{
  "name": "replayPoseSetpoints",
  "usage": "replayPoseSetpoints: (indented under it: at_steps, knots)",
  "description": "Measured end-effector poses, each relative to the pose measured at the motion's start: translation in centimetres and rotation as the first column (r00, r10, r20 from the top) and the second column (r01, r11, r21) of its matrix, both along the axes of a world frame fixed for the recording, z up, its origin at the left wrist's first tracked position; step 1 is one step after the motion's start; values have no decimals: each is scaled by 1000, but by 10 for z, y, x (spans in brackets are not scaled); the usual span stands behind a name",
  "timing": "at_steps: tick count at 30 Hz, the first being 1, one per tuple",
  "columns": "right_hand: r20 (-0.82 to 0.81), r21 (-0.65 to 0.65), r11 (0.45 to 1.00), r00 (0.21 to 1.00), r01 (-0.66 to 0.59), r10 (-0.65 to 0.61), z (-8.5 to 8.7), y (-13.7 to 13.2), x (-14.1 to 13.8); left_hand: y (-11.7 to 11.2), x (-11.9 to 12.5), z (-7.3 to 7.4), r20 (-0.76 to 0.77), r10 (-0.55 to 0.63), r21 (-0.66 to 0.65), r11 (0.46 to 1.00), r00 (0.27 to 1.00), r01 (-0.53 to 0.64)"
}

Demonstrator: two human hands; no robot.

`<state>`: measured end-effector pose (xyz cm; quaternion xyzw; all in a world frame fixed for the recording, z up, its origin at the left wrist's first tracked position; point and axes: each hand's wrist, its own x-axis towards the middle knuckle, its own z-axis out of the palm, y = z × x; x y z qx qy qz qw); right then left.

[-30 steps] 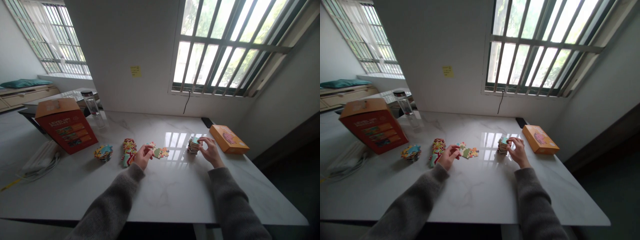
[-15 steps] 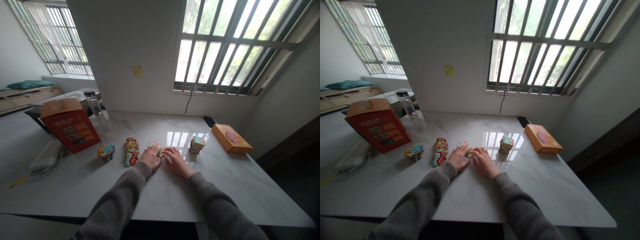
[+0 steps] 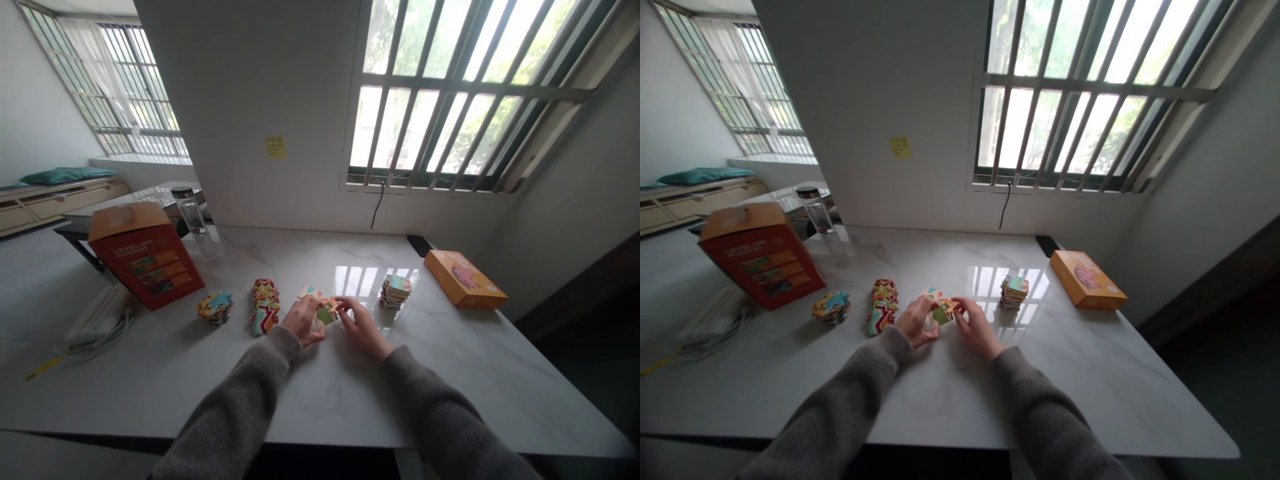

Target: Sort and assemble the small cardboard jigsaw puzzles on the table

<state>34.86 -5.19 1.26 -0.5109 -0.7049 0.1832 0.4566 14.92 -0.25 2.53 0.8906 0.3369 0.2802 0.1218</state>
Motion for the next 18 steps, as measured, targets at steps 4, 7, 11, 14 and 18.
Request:
replayPoseSetpoints:
  at_steps: [4, 7, 11, 14, 18]
  knots:
    - [-268, -111, 989, 961, -97, 65, 8, -2, -3, -8, 2, 3, 241, -130, -35, 989, 962, 143]
    - [-312, -68, 992, 947, -109, 83, 12, -3, 0, -13, 3, 6, 433, -102, -183, 963, 896, 199]
    - [-304, -52, 987, 944, -150, 127, 14, -4, 6, -12, 4, 6, 561, 36, -387, 895, 827, 223]
    - [-211, -9, 994, 972, -105, 101, 16, -8, 6, -5, 7, 0, 572, 112, -561, 776, 813, 288]
    - [70, 146, 983, 993, -109, 99, 26, -14, 8, 5, 10, -9, 624, 273, -687, 638, 732, 348]
